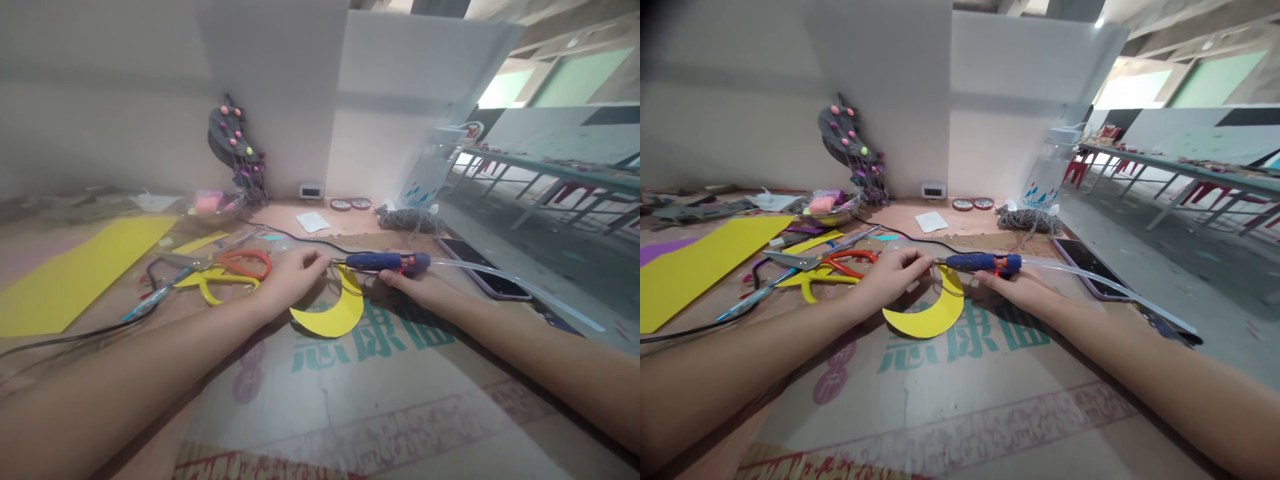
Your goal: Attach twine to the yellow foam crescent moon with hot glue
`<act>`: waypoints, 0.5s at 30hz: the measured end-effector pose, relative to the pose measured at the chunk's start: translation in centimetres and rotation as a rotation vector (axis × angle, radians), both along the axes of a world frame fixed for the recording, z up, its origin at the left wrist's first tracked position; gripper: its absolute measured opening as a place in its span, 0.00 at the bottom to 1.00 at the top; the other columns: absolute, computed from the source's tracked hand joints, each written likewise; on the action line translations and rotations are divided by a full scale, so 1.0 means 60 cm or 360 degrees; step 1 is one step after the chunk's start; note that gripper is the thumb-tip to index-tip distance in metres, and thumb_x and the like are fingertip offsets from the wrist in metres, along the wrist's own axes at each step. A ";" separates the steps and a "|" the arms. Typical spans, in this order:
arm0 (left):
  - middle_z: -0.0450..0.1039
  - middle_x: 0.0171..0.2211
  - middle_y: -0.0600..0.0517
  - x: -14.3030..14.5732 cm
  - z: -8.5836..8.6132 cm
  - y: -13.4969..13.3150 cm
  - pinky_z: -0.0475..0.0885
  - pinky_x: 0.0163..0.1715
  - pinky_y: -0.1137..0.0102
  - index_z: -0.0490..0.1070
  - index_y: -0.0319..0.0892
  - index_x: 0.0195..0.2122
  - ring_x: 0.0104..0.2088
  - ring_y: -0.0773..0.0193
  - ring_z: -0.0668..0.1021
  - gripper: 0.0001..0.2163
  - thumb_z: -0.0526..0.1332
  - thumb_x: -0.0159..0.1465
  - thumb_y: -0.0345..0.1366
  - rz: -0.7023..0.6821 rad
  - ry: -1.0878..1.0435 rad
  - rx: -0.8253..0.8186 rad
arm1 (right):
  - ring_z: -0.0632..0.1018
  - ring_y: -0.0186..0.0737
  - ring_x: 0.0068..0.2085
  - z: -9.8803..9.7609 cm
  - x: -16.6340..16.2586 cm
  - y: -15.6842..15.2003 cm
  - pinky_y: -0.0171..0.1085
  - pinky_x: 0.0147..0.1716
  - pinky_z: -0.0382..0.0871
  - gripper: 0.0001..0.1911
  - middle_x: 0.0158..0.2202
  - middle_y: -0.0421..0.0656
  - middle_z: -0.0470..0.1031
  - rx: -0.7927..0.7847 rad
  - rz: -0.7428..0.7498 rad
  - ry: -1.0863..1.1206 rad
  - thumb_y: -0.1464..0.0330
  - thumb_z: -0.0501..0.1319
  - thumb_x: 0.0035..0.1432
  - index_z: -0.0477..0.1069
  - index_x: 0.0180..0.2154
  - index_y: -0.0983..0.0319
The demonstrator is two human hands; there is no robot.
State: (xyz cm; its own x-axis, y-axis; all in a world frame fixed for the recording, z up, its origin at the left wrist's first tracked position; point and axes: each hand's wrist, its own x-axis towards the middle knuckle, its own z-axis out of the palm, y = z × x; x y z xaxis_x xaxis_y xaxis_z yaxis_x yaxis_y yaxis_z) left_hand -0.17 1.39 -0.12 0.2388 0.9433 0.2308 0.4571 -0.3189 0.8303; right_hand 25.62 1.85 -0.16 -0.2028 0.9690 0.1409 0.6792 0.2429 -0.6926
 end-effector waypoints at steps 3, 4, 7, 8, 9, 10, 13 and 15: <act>0.71 0.26 0.55 0.001 0.002 -0.002 0.63 0.31 0.71 0.70 0.41 0.29 0.30 0.65 0.72 0.14 0.54 0.65 0.44 -0.0005 0.0002 -0.0012 | 0.80 0.53 0.42 -0.004 0.002 0.003 0.49 0.43 0.77 0.21 0.37 0.44 0.81 0.0065 -0.0007 -0.0032 0.48 0.62 0.53 0.78 0.41 0.55; 0.71 0.26 0.55 0.002 0.002 -0.002 0.63 0.30 0.71 0.70 0.41 0.28 0.30 0.65 0.72 0.14 0.54 0.65 0.44 -0.0010 0.0003 -0.0011 | 0.80 0.52 0.42 -0.004 0.003 0.003 0.48 0.43 0.77 0.21 0.36 0.44 0.81 0.0088 -0.0019 -0.0045 0.48 0.62 0.53 0.79 0.40 0.55; 0.70 0.26 0.55 0.002 0.001 -0.001 0.63 0.31 0.71 0.69 0.41 0.28 0.30 0.65 0.72 0.14 0.54 0.65 0.44 -0.0020 0.0013 0.0001 | 0.80 0.51 0.41 -0.004 0.003 0.004 0.46 0.42 0.77 0.20 0.36 0.42 0.82 0.0108 0.0008 -0.0054 0.49 0.62 0.53 0.79 0.39 0.55; 0.70 0.26 0.55 0.002 0.001 0.000 0.63 0.31 0.71 0.69 0.41 0.28 0.30 0.65 0.72 0.14 0.54 0.65 0.44 -0.0023 0.0018 0.0008 | 0.80 0.51 0.41 -0.003 0.003 0.004 0.46 0.41 0.77 0.20 0.37 0.42 0.82 0.0097 0.0028 -0.0051 0.49 0.62 0.54 0.79 0.40 0.55; 0.70 0.26 0.55 0.002 0.001 0.001 0.63 0.31 0.71 0.69 0.41 0.28 0.30 0.64 0.72 0.14 0.54 0.65 0.44 -0.0017 0.0023 0.0022 | 0.80 0.51 0.41 -0.001 0.002 0.004 0.45 0.41 0.77 0.20 0.38 0.42 0.81 0.0083 0.0048 -0.0046 0.50 0.62 0.54 0.79 0.41 0.55; 0.70 0.26 0.55 0.002 0.001 0.001 0.63 0.31 0.71 0.69 0.41 0.28 0.30 0.64 0.72 0.14 0.54 0.65 0.44 -0.0012 0.0032 0.0035 | 0.81 0.50 0.41 0.000 0.001 0.003 0.44 0.40 0.77 0.20 0.39 0.42 0.81 0.0069 0.0069 -0.0039 0.51 0.61 0.55 0.79 0.42 0.55; 0.69 0.24 0.56 0.001 0.000 0.002 0.62 0.30 0.71 0.68 0.41 0.26 0.29 0.65 0.71 0.15 0.54 0.65 0.44 -0.0005 0.0054 0.0057 | 0.81 0.49 0.40 0.002 -0.001 0.002 0.43 0.39 0.77 0.18 0.37 0.42 0.81 0.0068 0.0112 -0.0011 0.52 0.61 0.56 0.79 0.42 0.55; 0.69 0.24 0.55 0.000 -0.001 0.002 0.62 0.30 0.71 0.69 0.41 0.26 0.28 0.65 0.71 0.15 0.54 0.65 0.44 -0.0004 0.0053 0.0052 | 0.81 0.48 0.39 0.002 -0.003 0.002 0.42 0.38 0.77 0.17 0.37 0.41 0.81 0.0077 0.0131 0.0004 0.53 0.61 0.56 0.79 0.41 0.55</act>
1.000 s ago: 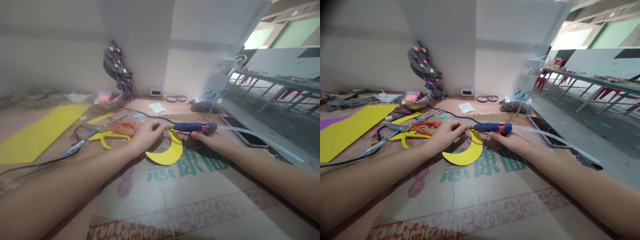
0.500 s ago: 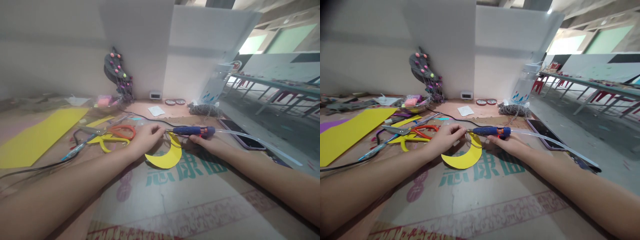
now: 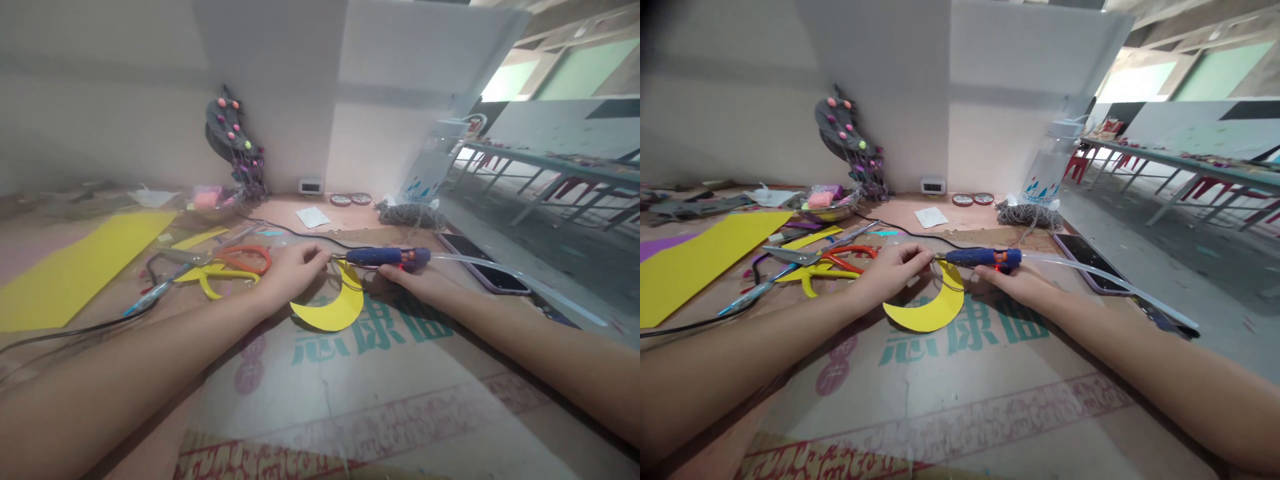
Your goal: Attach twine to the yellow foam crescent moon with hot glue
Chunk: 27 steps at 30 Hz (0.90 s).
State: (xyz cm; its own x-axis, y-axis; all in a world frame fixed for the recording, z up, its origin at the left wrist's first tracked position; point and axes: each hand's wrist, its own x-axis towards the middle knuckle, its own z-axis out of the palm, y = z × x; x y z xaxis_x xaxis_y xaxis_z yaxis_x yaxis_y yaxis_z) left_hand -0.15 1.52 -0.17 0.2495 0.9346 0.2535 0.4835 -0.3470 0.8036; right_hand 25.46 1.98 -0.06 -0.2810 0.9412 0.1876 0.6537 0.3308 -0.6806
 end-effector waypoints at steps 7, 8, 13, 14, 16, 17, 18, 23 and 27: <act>0.71 0.25 0.55 -0.002 -0.007 0.003 0.62 0.28 0.72 0.70 0.41 0.28 0.27 0.66 0.71 0.15 0.54 0.65 0.45 -0.0015 -0.0051 -0.0027 | 0.80 0.48 0.39 0.008 -0.006 -0.003 0.43 0.39 0.77 0.17 0.37 0.42 0.81 0.0044 0.0045 -0.0002 0.52 0.61 0.56 0.77 0.41 0.55; 0.71 0.25 0.55 -0.002 -0.007 0.003 0.62 0.28 0.72 0.70 0.41 0.28 0.27 0.66 0.71 0.15 0.54 0.65 0.45 -0.0015 -0.0053 -0.0034 | 0.80 0.48 0.39 0.009 -0.006 -0.003 0.43 0.39 0.77 0.17 0.36 0.42 0.81 0.0044 0.0054 -0.0004 0.53 0.61 0.56 0.77 0.41 0.55; 0.71 0.25 0.55 -0.002 -0.008 0.004 0.62 0.29 0.72 0.70 0.41 0.28 0.27 0.66 0.71 0.15 0.54 0.65 0.46 -0.0043 -0.0053 -0.0019 | 0.80 0.49 0.40 0.002 0.000 0.001 0.44 0.39 0.77 0.17 0.37 0.42 0.81 0.0052 -0.0015 -0.0025 0.53 0.61 0.56 0.78 0.41 0.55; 0.71 0.25 0.55 -0.003 -0.009 0.005 0.62 0.29 0.72 0.69 0.41 0.28 0.27 0.66 0.71 0.15 0.54 0.65 0.46 -0.0046 -0.0059 -0.0018 | 0.80 0.50 0.40 0.000 0.001 0.002 0.45 0.40 0.77 0.18 0.38 0.43 0.81 0.0043 -0.0033 -0.0040 0.52 0.61 0.56 0.78 0.42 0.55; 0.71 0.26 0.55 -0.004 -0.011 0.006 0.63 0.30 0.72 0.69 0.41 0.28 0.28 0.66 0.72 0.15 0.54 0.65 0.46 -0.0048 -0.0066 -0.0022 | 0.80 0.50 0.42 -0.002 0.002 0.003 0.46 0.41 0.77 0.19 0.39 0.43 0.81 0.0045 -0.0073 -0.0067 0.51 0.61 0.55 0.78 0.42 0.55; 0.71 0.26 0.55 -0.004 -0.012 0.006 0.63 0.30 0.72 0.69 0.41 0.28 0.29 0.66 0.72 0.15 0.54 0.65 0.46 -0.0047 -0.0062 -0.0021 | 0.80 0.50 0.42 -0.002 0.002 0.003 0.46 0.41 0.77 0.20 0.39 0.43 0.81 0.0058 -0.0086 -0.0074 0.50 0.61 0.55 0.77 0.42 0.55; 0.71 0.26 0.55 -0.004 -0.013 0.007 0.63 0.30 0.72 0.69 0.41 0.29 0.29 0.66 0.72 0.15 0.54 0.65 0.46 -0.0045 -0.0058 -0.0018 | 0.80 0.50 0.42 -0.001 0.002 0.002 0.45 0.41 0.77 0.20 0.39 0.43 0.81 0.0070 -0.0087 -0.0073 0.50 0.61 0.55 0.77 0.42 0.55; 0.72 0.27 0.55 -0.004 -0.012 0.007 0.64 0.31 0.72 0.70 0.41 0.29 0.29 0.65 0.73 0.15 0.54 0.65 0.46 -0.0055 -0.0062 -0.0010 | 0.80 0.49 0.42 0.003 -0.002 0.000 0.45 0.42 0.78 0.21 0.39 0.43 0.81 -0.0005 -0.0022 -0.0040 0.50 0.60 0.56 0.77 0.43 0.55; 0.73 0.28 0.54 -0.004 -0.011 0.005 0.64 0.30 0.71 0.71 0.41 0.30 0.30 0.64 0.73 0.15 0.54 0.66 0.46 -0.0051 -0.0037 0.0004 | 0.80 0.50 0.43 -0.003 0.002 0.004 0.47 0.43 0.77 0.22 0.40 0.43 0.81 -0.0008 -0.0102 -0.0083 0.48 0.60 0.54 0.77 0.42 0.55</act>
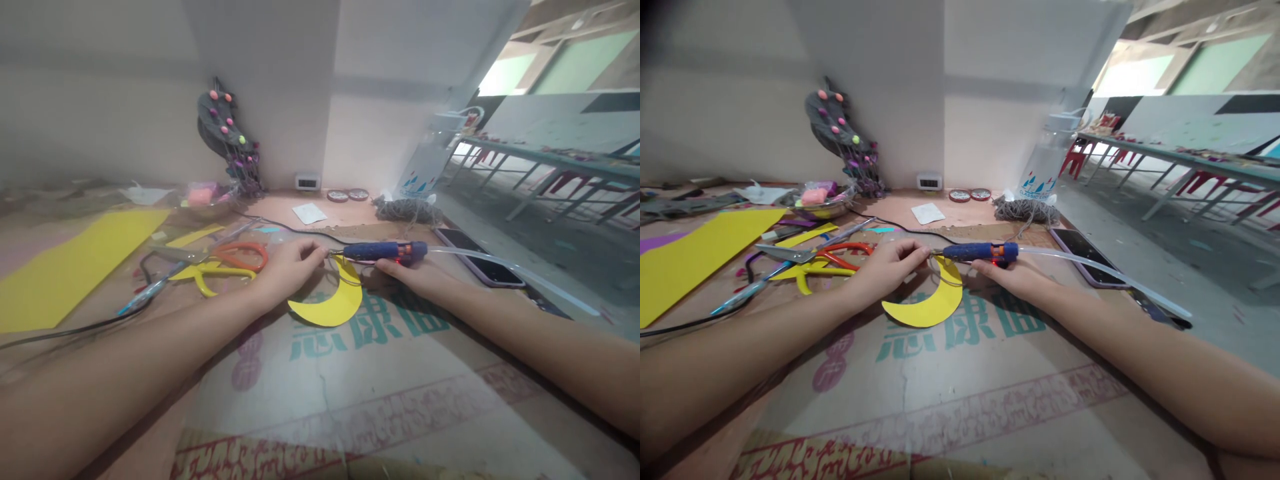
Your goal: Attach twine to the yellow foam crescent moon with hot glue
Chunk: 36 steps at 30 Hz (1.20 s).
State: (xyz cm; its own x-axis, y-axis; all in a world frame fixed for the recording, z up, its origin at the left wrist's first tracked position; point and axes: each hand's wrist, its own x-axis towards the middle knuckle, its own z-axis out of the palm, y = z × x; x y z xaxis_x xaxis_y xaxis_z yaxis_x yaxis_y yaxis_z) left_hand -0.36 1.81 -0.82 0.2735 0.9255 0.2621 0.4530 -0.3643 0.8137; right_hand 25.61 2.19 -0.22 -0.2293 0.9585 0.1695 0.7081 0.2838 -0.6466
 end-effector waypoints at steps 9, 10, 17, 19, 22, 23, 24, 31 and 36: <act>0.72 0.27 0.54 0.001 0.006 -0.006 0.64 0.31 0.72 0.70 0.41 0.30 0.29 0.65 0.73 0.15 0.53 0.66 0.45 -0.0006 0.0007 0.0024 | 0.81 0.49 0.39 0.009 -0.004 -0.006 0.43 0.39 0.77 0.17 0.36 0.42 0.81 0.0090 0.0026 0.0000 0.52 0.62 0.56 0.78 0.41 0.55; 0.72 0.27 0.54 0.001 0.007 -0.007 0.64 0.30 0.72 0.70 0.41 0.30 0.29 0.65 0.72 0.15 0.53 0.66 0.45 -0.0001 0.0018 0.0024 | 0.81 0.49 0.39 0.011 -0.006 -0.007 0.43 0.39 0.77 0.17 0.37 0.43 0.81 0.0077 0.0035 0.0006 0.52 0.61 0.56 0.78 0.41 0.55; 0.74 0.29 0.53 0.001 0.010 -0.008 0.65 0.32 0.71 0.72 0.41 0.31 0.31 0.63 0.75 0.15 0.53 0.66 0.45 0.0019 0.0075 0.0074 | 0.80 0.51 0.40 0.013 -0.003 -0.008 0.44 0.39 0.77 0.18 0.37 0.44 0.81 0.0014 0.0040 -0.0036 0.52 0.61 0.57 0.80 0.40 0.55; 0.75 0.29 0.53 0.001 0.009 -0.008 0.65 0.32 0.71 0.72 0.41 0.31 0.31 0.63 0.75 0.15 0.53 0.66 0.45 0.0020 0.0084 0.0080 | 0.80 0.50 0.39 0.011 -0.002 -0.007 0.44 0.37 0.77 0.18 0.35 0.44 0.81 0.0014 0.0022 -0.0039 0.51 0.61 0.57 0.80 0.38 0.55; 0.74 0.28 0.53 0.001 0.009 -0.008 0.64 0.30 0.72 0.71 0.41 0.30 0.29 0.64 0.73 0.16 0.53 0.66 0.46 0.0032 0.0113 0.0107 | 0.80 0.50 0.39 0.009 -0.003 -0.007 0.44 0.37 0.77 0.19 0.36 0.43 0.81 0.0005 0.0011 -0.0007 0.50 0.60 0.56 0.80 0.39 0.55; 0.74 0.28 0.54 0.001 0.009 -0.008 0.64 0.29 0.72 0.71 0.41 0.30 0.29 0.64 0.73 0.16 0.52 0.66 0.46 0.0030 0.0123 0.0111 | 0.80 0.50 0.39 0.009 -0.003 -0.007 0.44 0.38 0.77 0.20 0.37 0.43 0.81 0.0009 0.0006 0.0014 0.49 0.60 0.56 0.79 0.39 0.55; 0.74 0.27 0.54 0.001 0.009 -0.008 0.63 0.29 0.72 0.71 0.41 0.30 0.29 0.64 0.73 0.17 0.52 0.67 0.47 0.0027 0.0130 0.0116 | 0.80 0.50 0.39 0.009 -0.004 -0.007 0.44 0.38 0.77 0.20 0.37 0.43 0.81 0.0013 0.0005 0.0031 0.49 0.60 0.55 0.79 0.40 0.54; 0.73 0.27 0.54 0.001 0.009 -0.009 0.63 0.30 0.71 0.71 0.41 0.30 0.29 0.63 0.73 0.16 0.52 0.67 0.46 0.0012 0.0180 0.0165 | 0.80 0.50 0.39 0.009 -0.007 -0.006 0.44 0.37 0.76 0.19 0.37 0.44 0.81 0.0047 0.0000 0.0016 0.51 0.61 0.55 0.78 0.39 0.56; 0.73 0.27 0.53 0.002 0.009 -0.010 0.63 0.29 0.71 0.72 0.41 0.31 0.30 0.63 0.73 0.16 0.52 0.67 0.46 0.0002 0.0137 0.0134 | 0.79 0.46 0.33 0.027 -0.016 -0.018 0.40 0.31 0.73 0.15 0.30 0.43 0.80 0.0100 -0.0054 0.0015 0.53 0.60 0.57 0.77 0.32 0.56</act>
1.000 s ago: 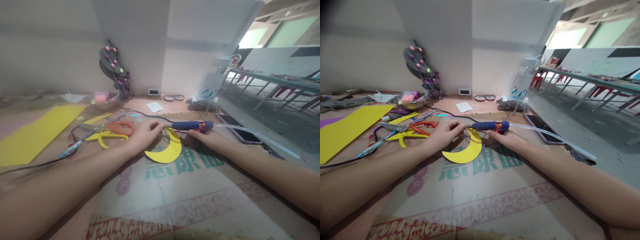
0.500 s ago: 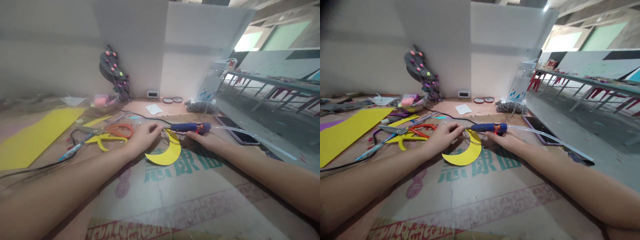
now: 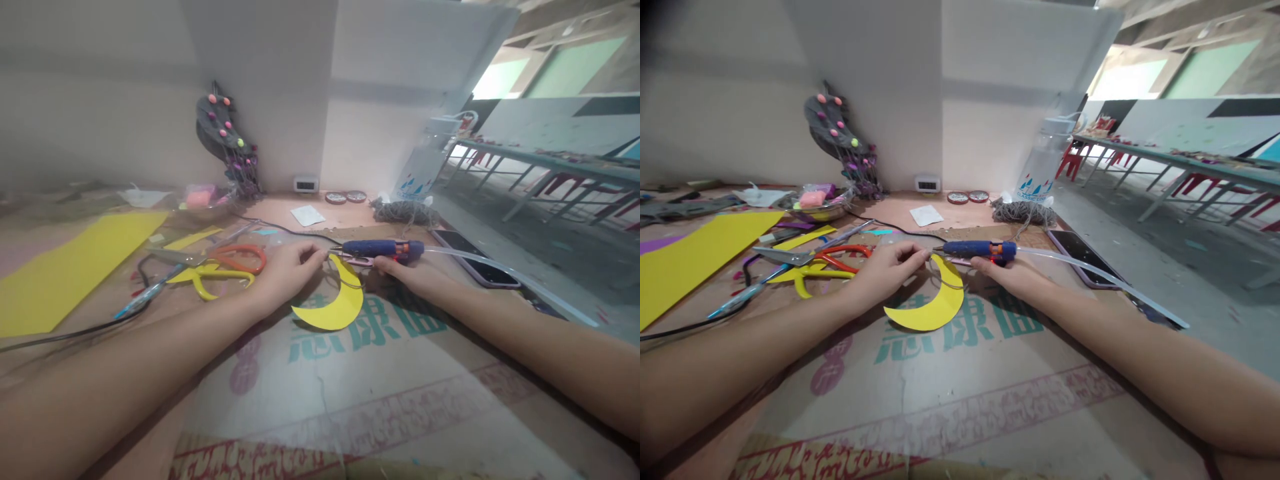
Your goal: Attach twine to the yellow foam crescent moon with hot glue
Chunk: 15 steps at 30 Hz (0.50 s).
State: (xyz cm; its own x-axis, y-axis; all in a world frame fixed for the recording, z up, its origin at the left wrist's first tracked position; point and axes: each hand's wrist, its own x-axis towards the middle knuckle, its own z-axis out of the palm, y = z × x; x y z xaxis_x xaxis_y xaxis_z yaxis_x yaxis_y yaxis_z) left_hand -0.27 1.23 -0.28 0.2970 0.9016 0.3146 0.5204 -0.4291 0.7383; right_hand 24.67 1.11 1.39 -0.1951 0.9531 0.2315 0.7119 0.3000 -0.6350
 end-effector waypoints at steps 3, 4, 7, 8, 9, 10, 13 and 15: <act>0.74 0.28 0.53 0.000 -0.001 0.002 0.64 0.29 0.71 0.71 0.41 0.31 0.29 0.63 0.73 0.16 0.52 0.66 0.46 0.0007 -0.0018 -0.0019 | 0.78 0.43 0.32 0.010 0.001 0.005 0.39 0.32 0.72 0.19 0.28 0.42 0.78 0.0049 -0.0014 0.0006 0.52 0.56 0.60 0.74 0.26 0.57; 0.75 0.28 0.53 0.000 -0.002 0.002 0.64 0.29 0.71 0.71 0.41 0.31 0.29 0.63 0.74 0.16 0.52 0.66 0.46 0.0005 -0.0019 -0.0029 | 0.77 0.42 0.32 0.012 0.002 0.009 0.38 0.33 0.71 0.21 0.28 0.42 0.77 0.0075 0.0006 0.0060 0.52 0.54 0.61 0.74 0.26 0.58; 0.76 0.29 0.53 -0.001 -0.004 0.003 0.65 0.30 0.71 0.72 0.41 0.31 0.30 0.62 0.75 0.17 0.52 0.66 0.48 0.0000 -0.0019 -0.0053 | 0.76 0.41 0.33 0.023 0.005 0.020 0.37 0.32 0.70 0.23 0.31 0.43 0.77 0.0108 0.0103 0.0245 0.50 0.53 0.62 0.75 0.28 0.60; 0.76 0.30 0.53 -0.001 -0.004 0.003 0.65 0.30 0.71 0.72 0.41 0.31 0.31 0.62 0.75 0.17 0.52 0.66 0.48 -0.0002 -0.0015 -0.0055 | 0.76 0.40 0.34 0.029 0.004 0.022 0.36 0.31 0.70 0.23 0.32 0.44 0.78 0.0115 0.0133 0.0288 0.50 0.53 0.62 0.75 0.29 0.60; 0.77 0.30 0.53 0.000 -0.004 0.003 0.65 0.31 0.71 0.72 0.42 0.31 0.31 0.62 0.75 0.17 0.53 0.66 0.48 -0.0004 -0.0013 -0.0057 | 0.76 0.40 0.34 0.036 0.002 0.023 0.36 0.31 0.70 0.23 0.34 0.44 0.78 0.0122 0.0169 0.0319 0.51 0.53 0.62 0.75 0.30 0.60; 0.77 0.30 0.53 0.000 -0.003 0.003 0.65 0.31 0.71 0.73 0.42 0.31 0.32 0.62 0.75 0.17 0.53 0.66 0.47 -0.0008 -0.0014 -0.0059 | 0.76 0.40 0.34 0.045 -0.003 0.023 0.36 0.31 0.70 0.22 0.34 0.45 0.78 0.0132 0.0197 0.0340 0.52 0.53 0.62 0.75 0.30 0.60; 0.77 0.30 0.54 0.001 -0.001 0.001 0.65 0.31 0.71 0.73 0.42 0.31 0.32 0.62 0.75 0.16 0.52 0.66 0.47 -0.0034 -0.0018 -0.0078 | 0.76 0.39 0.34 0.075 -0.023 0.029 0.35 0.30 0.69 0.20 0.34 0.45 0.78 0.0130 0.0221 0.0257 0.53 0.55 0.61 0.76 0.32 0.61; 0.77 0.30 0.53 0.002 0.001 -0.001 0.64 0.31 0.71 0.73 0.42 0.32 0.32 0.62 0.75 0.16 0.53 0.66 0.46 -0.0028 -0.0023 -0.0097 | 0.77 0.40 0.35 0.088 -0.039 0.049 0.34 0.28 0.68 0.19 0.35 0.46 0.79 0.0112 0.0184 0.0124 0.54 0.57 0.60 0.78 0.34 0.62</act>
State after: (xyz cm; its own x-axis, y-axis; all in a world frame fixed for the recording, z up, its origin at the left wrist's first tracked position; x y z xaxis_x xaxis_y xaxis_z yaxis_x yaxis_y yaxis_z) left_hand -0.15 1.20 -0.23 0.3088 0.9138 0.2639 0.5021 -0.3923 0.7707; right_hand 22.34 4.08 6.69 -0.2813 0.9063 0.3154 0.6194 0.4225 -0.6617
